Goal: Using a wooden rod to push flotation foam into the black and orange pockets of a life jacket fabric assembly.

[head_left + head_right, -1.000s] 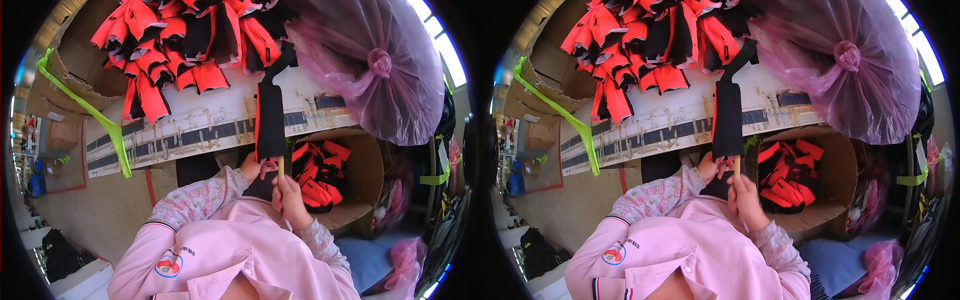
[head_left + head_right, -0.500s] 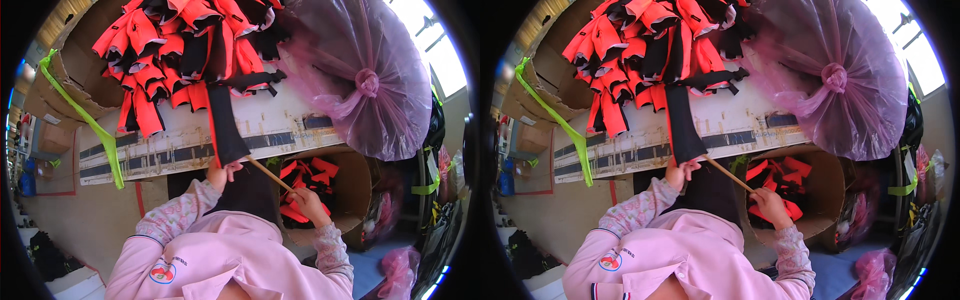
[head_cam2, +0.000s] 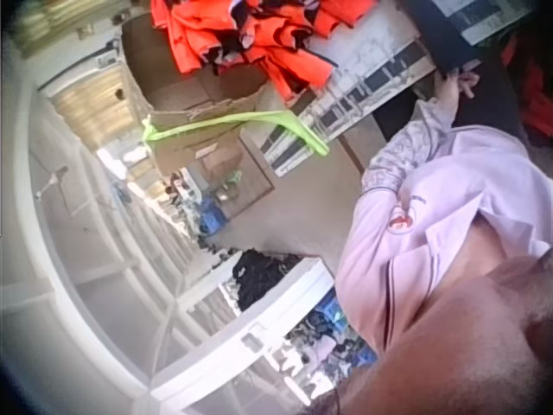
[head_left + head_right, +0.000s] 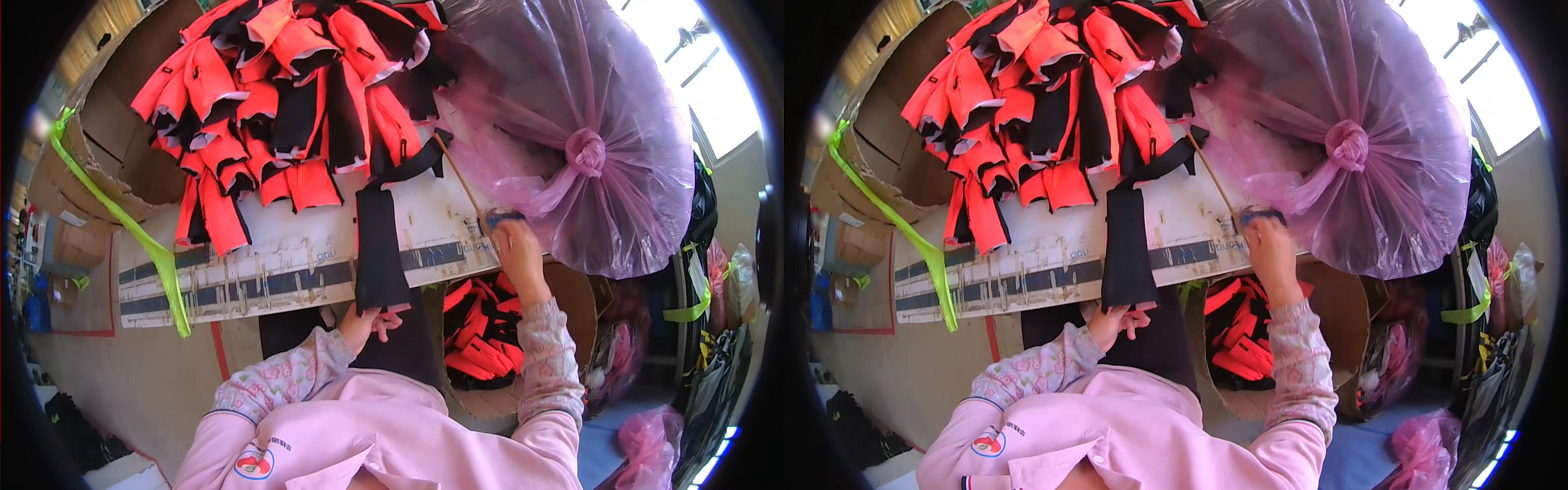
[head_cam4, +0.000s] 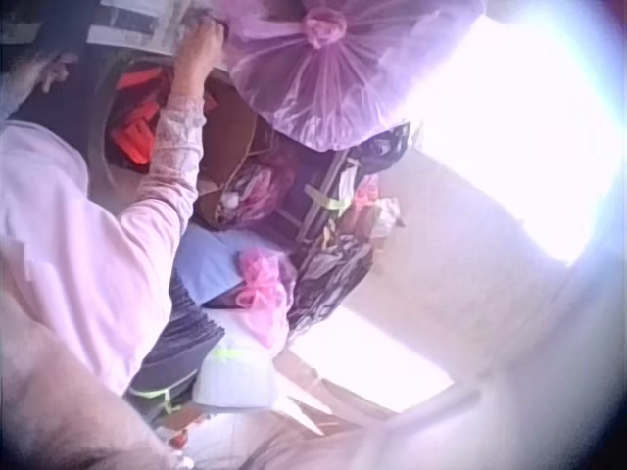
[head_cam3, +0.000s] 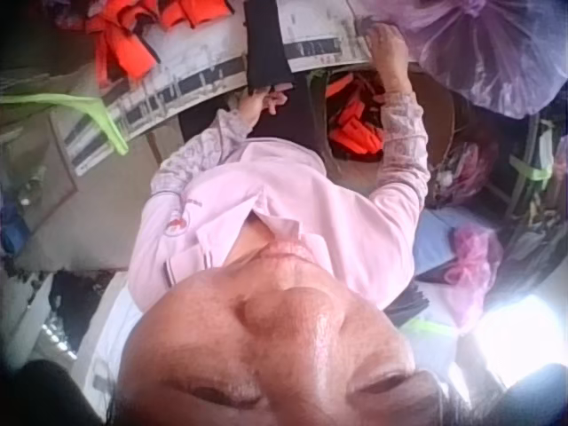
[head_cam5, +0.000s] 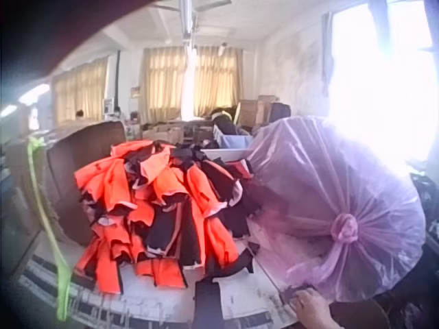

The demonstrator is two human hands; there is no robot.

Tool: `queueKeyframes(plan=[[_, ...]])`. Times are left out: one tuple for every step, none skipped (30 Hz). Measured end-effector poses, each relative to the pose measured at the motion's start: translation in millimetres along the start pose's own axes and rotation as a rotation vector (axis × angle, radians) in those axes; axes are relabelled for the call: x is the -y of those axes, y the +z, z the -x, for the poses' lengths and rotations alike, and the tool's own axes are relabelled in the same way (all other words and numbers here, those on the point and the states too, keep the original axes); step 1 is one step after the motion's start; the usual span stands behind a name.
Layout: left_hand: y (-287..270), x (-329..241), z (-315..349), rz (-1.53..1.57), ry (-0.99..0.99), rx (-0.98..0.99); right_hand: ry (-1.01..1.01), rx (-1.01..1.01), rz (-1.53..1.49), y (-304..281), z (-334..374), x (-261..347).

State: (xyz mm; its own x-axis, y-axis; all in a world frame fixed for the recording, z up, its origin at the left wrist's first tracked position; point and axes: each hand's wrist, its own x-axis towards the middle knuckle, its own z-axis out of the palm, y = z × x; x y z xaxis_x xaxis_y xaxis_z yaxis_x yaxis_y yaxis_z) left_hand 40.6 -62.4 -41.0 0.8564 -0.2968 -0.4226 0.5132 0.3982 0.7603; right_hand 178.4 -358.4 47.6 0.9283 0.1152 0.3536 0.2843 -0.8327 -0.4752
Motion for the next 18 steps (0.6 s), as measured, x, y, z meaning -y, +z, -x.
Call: queueKeyframes(plan=[[-1,0,2,-0.007,0.01,0.006,-0.08,-0.067,0.033,-4,-25,8],[-1,0,4,-0.012,0.017,0.006,-0.14,-0.134,-0.001,-2,-49,2],[0,1,4,-0.003,0.029,0.004,-0.192,-0.205,-0.029,-2,-72,-7],[-2,2,7,0.006,0.042,-0.009,-0.119,-0.243,-0.125,2,-94,-17],[-5,3,7,-0.005,0.027,0.017,-0.043,-0.282,-0.212,4,-116,-31],[-5,4,6,-0.016,0.025,0.03,0.168,-0.204,-0.246,10,-138,-70],[-4,5,4,-0.039,0.015,0.039,0.38,-0.125,-0.281,14,-150,-113],[-4,6,3,-0.056,0.015,0.03,0.377,-0.129,-0.285,16,-156,-134],[-2,5,3,-0.079,0.022,0.02,0.651,-0.175,-0.659,18,-162,-150],[-1,4,5,-0.081,0.031,0.008,0.92,-0.204,-1.04,21,-170,-152],[-2,2,5,-0.107,0.036,0.027,0.915,-0.194,-1.049,22,-176,-154],[-1,0,5,-0.132,0.038,0.047,0.874,-0.28,-1.036,22,-179,-157],[-1,-1,7,-0.161,0.029,0.05,0.839,-0.367,-1.018,23,-178,-160],[-2,0,6,-0.161,0.025,0.044,0.845,-0.36,-1.02,26,-179,-165],[-4,1,5,-0.158,0.008,0.043,0.762,-0.359,-1.138,28,-180,-168],[-3,1,3,-0.158,-0.013,0.052,0.68,-0.366,-1.248,27,-178,-174],[-3,1,2,-0.155,-0.013,0.045,0.648,-0.367,-1.23,29,-178,-160],[-2,1,2,-0.138,0.011,0.044,0.649,-0.36,-1.231,29,-177,-146]])
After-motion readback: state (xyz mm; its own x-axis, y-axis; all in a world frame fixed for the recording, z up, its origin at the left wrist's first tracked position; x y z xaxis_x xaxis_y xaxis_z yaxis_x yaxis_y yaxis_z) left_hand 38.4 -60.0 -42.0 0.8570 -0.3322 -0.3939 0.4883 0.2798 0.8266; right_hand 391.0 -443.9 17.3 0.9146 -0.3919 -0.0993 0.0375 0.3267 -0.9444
